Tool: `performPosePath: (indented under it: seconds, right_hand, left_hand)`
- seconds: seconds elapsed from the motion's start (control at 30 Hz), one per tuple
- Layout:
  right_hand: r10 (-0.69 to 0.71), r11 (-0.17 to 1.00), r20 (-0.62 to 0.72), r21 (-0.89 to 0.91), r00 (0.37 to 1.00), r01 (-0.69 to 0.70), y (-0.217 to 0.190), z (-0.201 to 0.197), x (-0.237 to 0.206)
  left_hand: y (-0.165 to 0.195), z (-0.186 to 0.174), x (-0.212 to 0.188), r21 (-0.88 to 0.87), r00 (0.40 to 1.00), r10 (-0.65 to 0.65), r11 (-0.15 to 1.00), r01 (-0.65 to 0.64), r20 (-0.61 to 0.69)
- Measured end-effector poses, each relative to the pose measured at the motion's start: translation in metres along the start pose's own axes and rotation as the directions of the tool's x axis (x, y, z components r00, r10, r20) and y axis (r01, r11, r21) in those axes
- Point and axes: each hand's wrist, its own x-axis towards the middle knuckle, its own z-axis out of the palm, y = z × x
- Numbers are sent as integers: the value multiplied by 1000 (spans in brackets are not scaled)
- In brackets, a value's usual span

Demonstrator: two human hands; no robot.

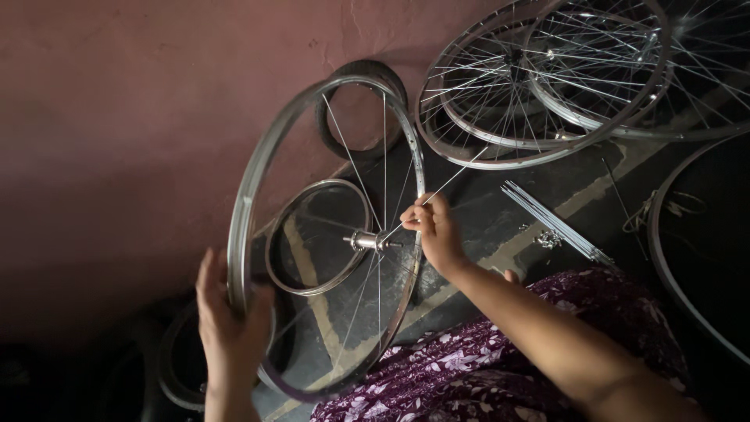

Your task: The person inserts bicycle spokes into the hub and rim of a wheel, threading them through the rim holes and adjusting their position. They rotate the wheel to access different sections and continue adding spokes one by one.

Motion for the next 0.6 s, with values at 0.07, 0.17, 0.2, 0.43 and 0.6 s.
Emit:
performPosePath:
  seconds: [0.07,0.17,0.2,0.43,0.6]
  right_hand:
    - [33,999,-14,23,999,-33,-1,4,-1]
    - [62,998,-36,30,997,-61,-1,7,-4]
    - [35,999,-32,17,999,-35,0,6,-5]
    - [-2,999,-33,54,999,4,11,-3,-3]
    - [-129,991,-28,-18,991,129,7,-9,-3]
  left_hand:
    - [-13,0,-29,11,996,89,996,-89,-25]
    - [-39,20,-84,-95,984,93,990,-109,-154]
    - [-49,30,-104,-87,969,128,985,-149,-210]
    - [-92,81,-163,-360,952,-139,932,34,-271]
    - [-61,67,-125,-151,965,-175,978,147,-197]
